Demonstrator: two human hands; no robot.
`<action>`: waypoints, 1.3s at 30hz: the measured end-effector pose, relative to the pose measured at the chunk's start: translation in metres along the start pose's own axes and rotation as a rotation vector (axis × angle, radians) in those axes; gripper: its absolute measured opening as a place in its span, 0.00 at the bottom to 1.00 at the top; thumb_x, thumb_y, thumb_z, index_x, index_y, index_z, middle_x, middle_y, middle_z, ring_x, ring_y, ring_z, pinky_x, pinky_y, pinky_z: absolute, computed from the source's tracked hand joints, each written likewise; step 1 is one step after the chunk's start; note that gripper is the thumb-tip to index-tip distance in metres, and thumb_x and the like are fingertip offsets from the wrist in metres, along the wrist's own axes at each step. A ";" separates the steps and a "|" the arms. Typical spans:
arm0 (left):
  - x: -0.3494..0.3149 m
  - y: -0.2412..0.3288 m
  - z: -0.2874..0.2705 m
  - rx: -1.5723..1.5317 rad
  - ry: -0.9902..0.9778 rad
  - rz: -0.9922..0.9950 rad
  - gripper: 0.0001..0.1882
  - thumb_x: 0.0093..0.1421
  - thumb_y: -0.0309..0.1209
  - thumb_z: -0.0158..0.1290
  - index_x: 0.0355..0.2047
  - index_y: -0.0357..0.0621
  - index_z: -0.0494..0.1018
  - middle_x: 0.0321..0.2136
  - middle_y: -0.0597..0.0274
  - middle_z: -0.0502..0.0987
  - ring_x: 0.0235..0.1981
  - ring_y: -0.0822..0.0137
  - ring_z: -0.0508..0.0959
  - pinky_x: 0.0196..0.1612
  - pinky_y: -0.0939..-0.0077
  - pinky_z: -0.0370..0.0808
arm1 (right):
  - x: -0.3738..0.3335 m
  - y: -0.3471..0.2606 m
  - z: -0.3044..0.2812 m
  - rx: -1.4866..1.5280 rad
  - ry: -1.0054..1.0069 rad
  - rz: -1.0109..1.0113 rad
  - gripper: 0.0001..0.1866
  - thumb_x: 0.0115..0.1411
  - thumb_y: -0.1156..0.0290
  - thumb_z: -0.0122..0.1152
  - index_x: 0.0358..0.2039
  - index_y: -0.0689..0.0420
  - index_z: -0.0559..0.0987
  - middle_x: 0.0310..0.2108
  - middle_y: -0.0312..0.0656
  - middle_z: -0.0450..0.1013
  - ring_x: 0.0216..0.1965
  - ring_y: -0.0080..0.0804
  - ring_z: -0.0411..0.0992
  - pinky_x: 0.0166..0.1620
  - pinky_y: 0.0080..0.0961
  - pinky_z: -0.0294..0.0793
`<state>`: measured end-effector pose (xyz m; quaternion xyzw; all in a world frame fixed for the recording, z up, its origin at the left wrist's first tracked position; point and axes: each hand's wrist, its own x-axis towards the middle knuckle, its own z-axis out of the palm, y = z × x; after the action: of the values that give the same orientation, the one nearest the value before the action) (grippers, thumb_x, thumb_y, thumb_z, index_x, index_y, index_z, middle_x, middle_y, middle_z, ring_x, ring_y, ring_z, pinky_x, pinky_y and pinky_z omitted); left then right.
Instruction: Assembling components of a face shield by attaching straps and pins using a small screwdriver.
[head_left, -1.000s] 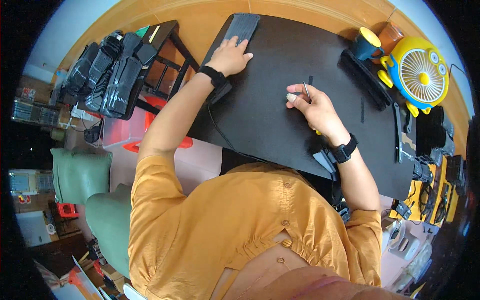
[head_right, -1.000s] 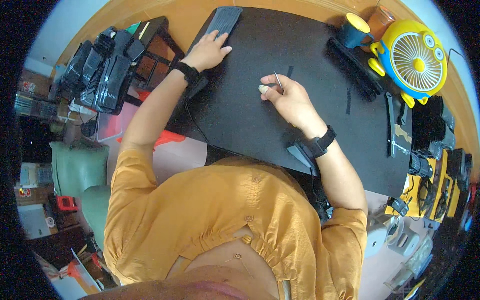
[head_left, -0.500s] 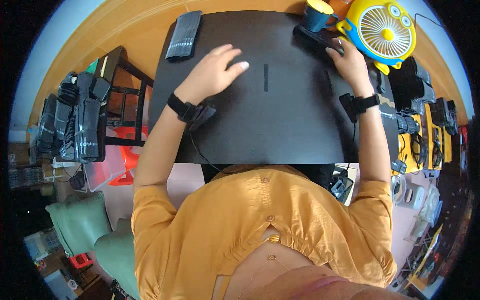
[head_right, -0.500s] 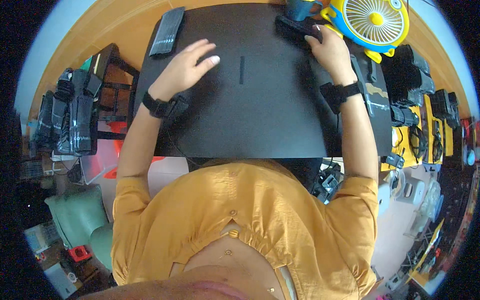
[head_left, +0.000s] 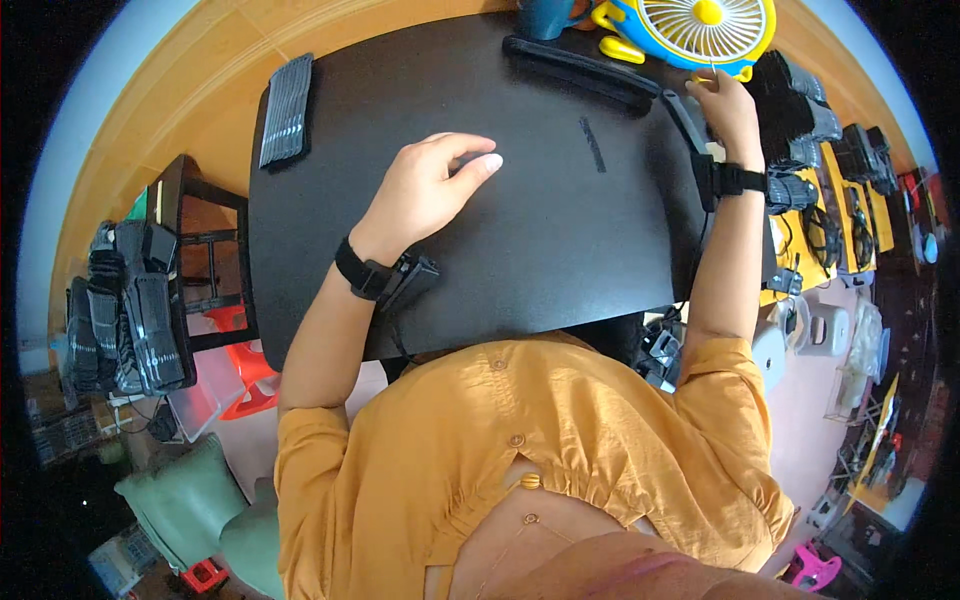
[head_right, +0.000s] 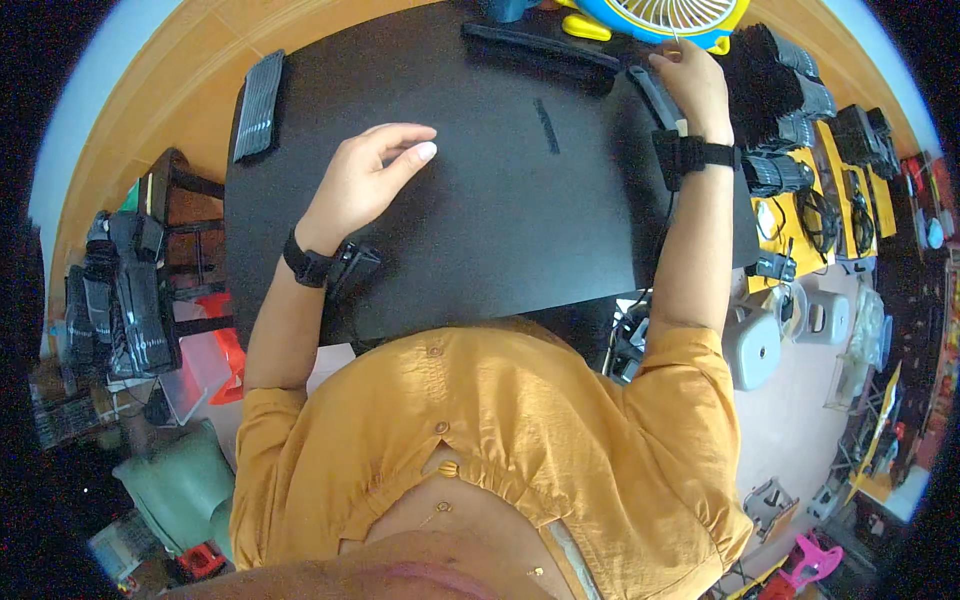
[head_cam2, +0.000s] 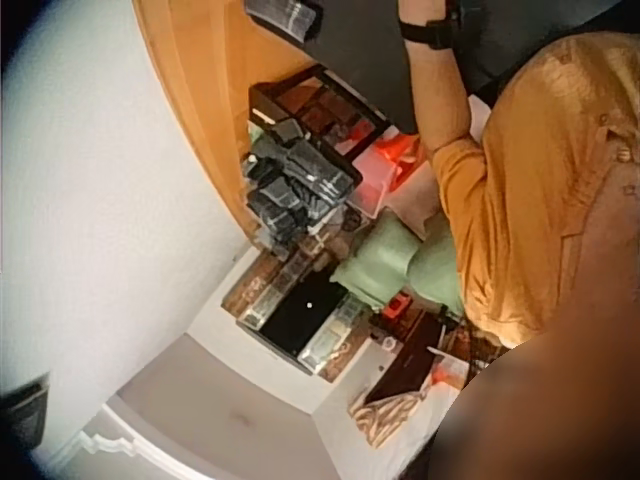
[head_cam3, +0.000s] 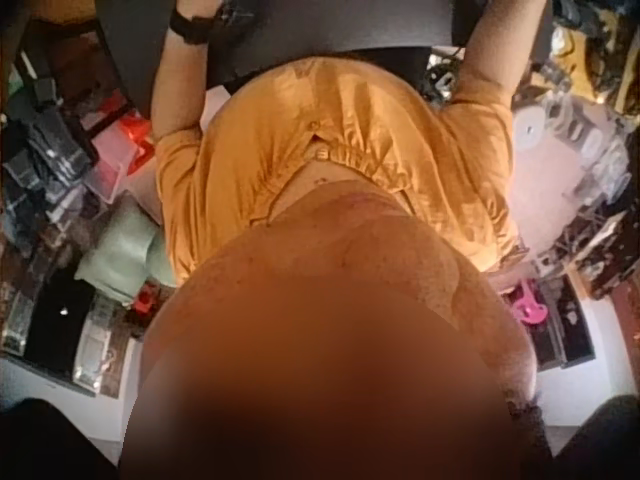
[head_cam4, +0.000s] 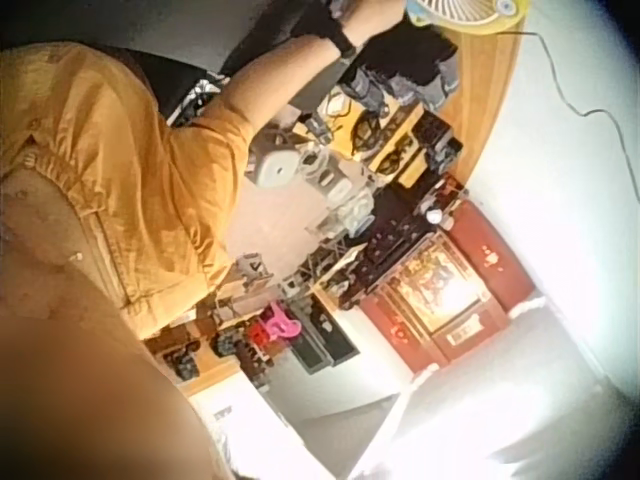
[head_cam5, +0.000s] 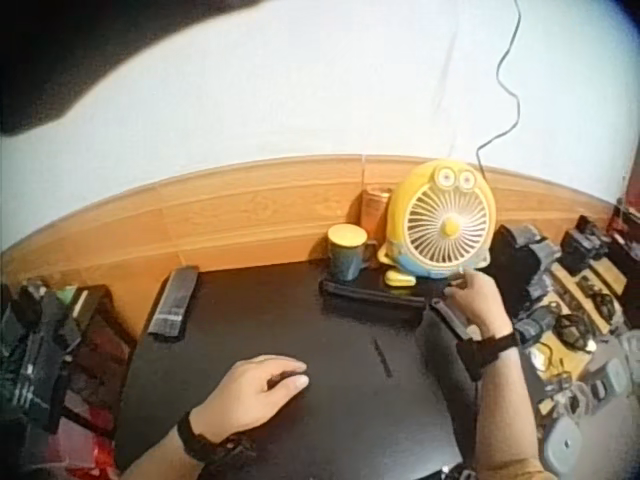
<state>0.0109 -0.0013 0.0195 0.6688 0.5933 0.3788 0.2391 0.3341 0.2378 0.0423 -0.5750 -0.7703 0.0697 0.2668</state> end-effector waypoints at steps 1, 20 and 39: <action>0.000 -0.002 0.001 -0.002 0.003 -0.004 0.16 0.62 0.36 0.56 0.45 0.38 0.76 0.42 0.55 0.79 0.38 0.69 0.80 0.41 0.78 0.75 | -0.001 -0.002 0.005 -0.002 -0.004 -0.004 0.23 0.56 0.56 0.64 0.46 0.59 0.79 0.38 0.49 0.79 0.42 0.41 0.78 0.47 0.33 0.75; -0.005 -0.016 0.014 -0.502 -0.045 -0.277 0.17 0.66 0.34 0.51 0.51 0.39 0.71 0.43 0.59 0.78 0.38 0.72 0.78 0.38 0.79 0.75 | -0.050 -0.114 0.024 0.217 0.044 -0.374 0.16 0.56 0.62 0.64 0.44 0.54 0.80 0.37 0.50 0.78 0.39 0.46 0.77 0.42 0.35 0.76; -0.001 0.001 0.015 -1.072 0.173 -0.329 0.17 0.69 0.38 0.47 0.48 0.35 0.70 0.38 0.54 0.77 0.39 0.66 0.79 0.44 0.73 0.78 | -0.108 -0.150 0.042 0.535 -0.332 -0.577 0.17 0.57 0.66 0.65 0.46 0.58 0.79 0.33 0.48 0.76 0.34 0.41 0.76 0.40 0.30 0.74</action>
<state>0.0233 -0.0005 0.0116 0.3190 0.4321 0.6383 0.5515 0.2074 0.0971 0.0336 -0.2272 -0.8868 0.2814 0.2876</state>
